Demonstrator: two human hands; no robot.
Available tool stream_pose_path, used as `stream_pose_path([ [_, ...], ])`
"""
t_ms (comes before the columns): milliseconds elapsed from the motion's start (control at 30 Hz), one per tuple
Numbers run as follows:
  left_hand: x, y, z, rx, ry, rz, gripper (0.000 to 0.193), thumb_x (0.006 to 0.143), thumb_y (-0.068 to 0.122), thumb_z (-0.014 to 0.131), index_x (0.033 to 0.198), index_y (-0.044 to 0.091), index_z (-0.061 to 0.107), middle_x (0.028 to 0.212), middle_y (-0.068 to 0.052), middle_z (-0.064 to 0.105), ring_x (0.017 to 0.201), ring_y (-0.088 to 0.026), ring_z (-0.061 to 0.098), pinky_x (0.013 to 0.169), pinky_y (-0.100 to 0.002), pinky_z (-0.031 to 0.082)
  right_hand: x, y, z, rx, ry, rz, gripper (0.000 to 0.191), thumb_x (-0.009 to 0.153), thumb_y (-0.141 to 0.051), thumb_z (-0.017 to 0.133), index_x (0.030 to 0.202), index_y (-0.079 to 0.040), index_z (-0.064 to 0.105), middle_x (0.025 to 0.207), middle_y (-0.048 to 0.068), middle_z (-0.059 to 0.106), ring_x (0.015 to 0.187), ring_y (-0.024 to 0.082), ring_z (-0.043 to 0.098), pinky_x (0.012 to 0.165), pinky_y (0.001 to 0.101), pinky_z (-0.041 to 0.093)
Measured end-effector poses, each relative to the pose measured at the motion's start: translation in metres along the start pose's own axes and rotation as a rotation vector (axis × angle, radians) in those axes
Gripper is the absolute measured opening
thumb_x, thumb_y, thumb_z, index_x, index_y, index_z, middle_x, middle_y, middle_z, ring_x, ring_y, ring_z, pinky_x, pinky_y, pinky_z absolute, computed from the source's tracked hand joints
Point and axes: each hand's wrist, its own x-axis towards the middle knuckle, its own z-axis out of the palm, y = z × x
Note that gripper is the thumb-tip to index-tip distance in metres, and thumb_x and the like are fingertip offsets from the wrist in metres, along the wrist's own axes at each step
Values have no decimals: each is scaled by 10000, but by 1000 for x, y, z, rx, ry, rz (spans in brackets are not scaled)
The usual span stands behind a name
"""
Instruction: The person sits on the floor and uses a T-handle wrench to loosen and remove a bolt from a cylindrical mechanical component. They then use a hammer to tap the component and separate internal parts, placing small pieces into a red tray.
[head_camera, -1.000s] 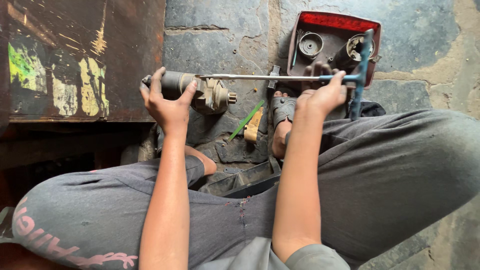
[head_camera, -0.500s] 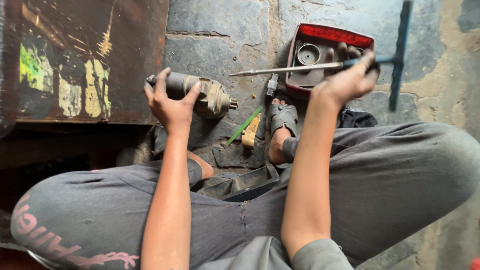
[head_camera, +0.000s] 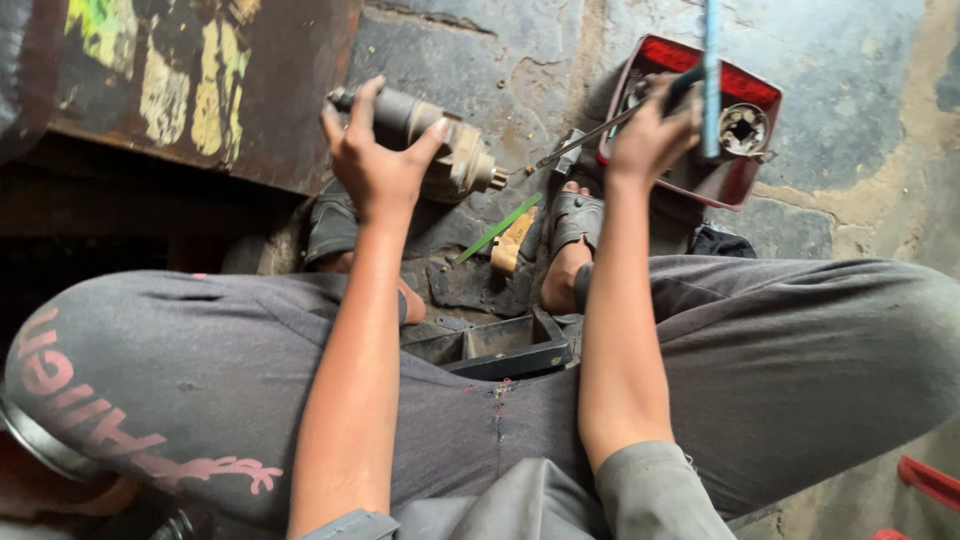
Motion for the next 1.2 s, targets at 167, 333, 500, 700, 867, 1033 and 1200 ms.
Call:
stream_pose_path([
  [167, 0, 2, 0, 2, 20, 30, 728, 670, 415, 986, 1279, 175, 667, 1216, -201, 572, 1058, -393, 670, 877, -496, 584, 21, -31, -11, 16, 37, -68, 311, 1077, -277, 573, 1186, -7, 680, 905, 76, 794, 755, 175, 747, 712, 306, 603],
  [333, 1, 4, 1, 1, 1, 5, 721, 679, 416, 981, 1283, 180, 666, 1195, -179, 576, 1041, -378, 680, 865, -483, 591, 30, -29, 9, 6, -16, -252, 312, 1134, -286, 548, 1287, -25, 621, 976, 80, 772, 784, 177, 728, 744, 294, 608],
  [500, 0, 6, -4, -13, -22, -13, 741, 672, 436, 974, 1289, 174, 656, 1203, -196, 577, 1033, -384, 690, 862, -485, 595, 15, 6, 60, -439, 137, -508, 267, 1085, -245, 685, 1249, -47, 614, 1068, 130, 734, 921, 255, 679, 794, 418, 548],
  [700, -5, 7, -8, -10, -23, 29, 744, 708, 415, 960, 1326, 159, 634, 1264, -239, 544, 1074, -417, 675, 890, -494, 593, -17, 52, 44, 128, -618, 421, 266, 1018, -217, 748, 1098, 33, 708, 935, 88, 713, 725, 172, 605, 642, 363, 495],
  [867, -7, 7, -11, -13, -19, 38, 745, 711, 388, 972, 1332, 158, 631, 1250, -224, 546, 1083, -429, 659, 898, -497, 583, -81, 56, 21, -775, -870, 466, 767, 779, -559, 899, 1115, 78, 637, 1136, 313, 674, 1099, 404, 660, 953, 451, 519],
  [1033, -11, 13, -23, -50, -67, 3, 753, 698, 336, 968, 1321, 121, 604, 1242, -210, 539, 1117, -414, 623, 958, -499, 541, -117, 34, 15, -897, -888, 536, 726, 749, -578, 852, 1137, 7, 667, 1202, 275, 688, 1146, 437, 654, 964, 504, 522],
  [1200, -14, 11, -41, -79, -135, 16, 779, 689, 309, 972, 1314, 103, 556, 1320, -213, 462, 1236, -402, 539, 1050, -496, 479, -122, 38, 23, -865, -824, 559, 662, 758, -549, 848, 1137, -33, 680, 1206, 259, 691, 1137, 442, 660, 947, 515, 537],
])
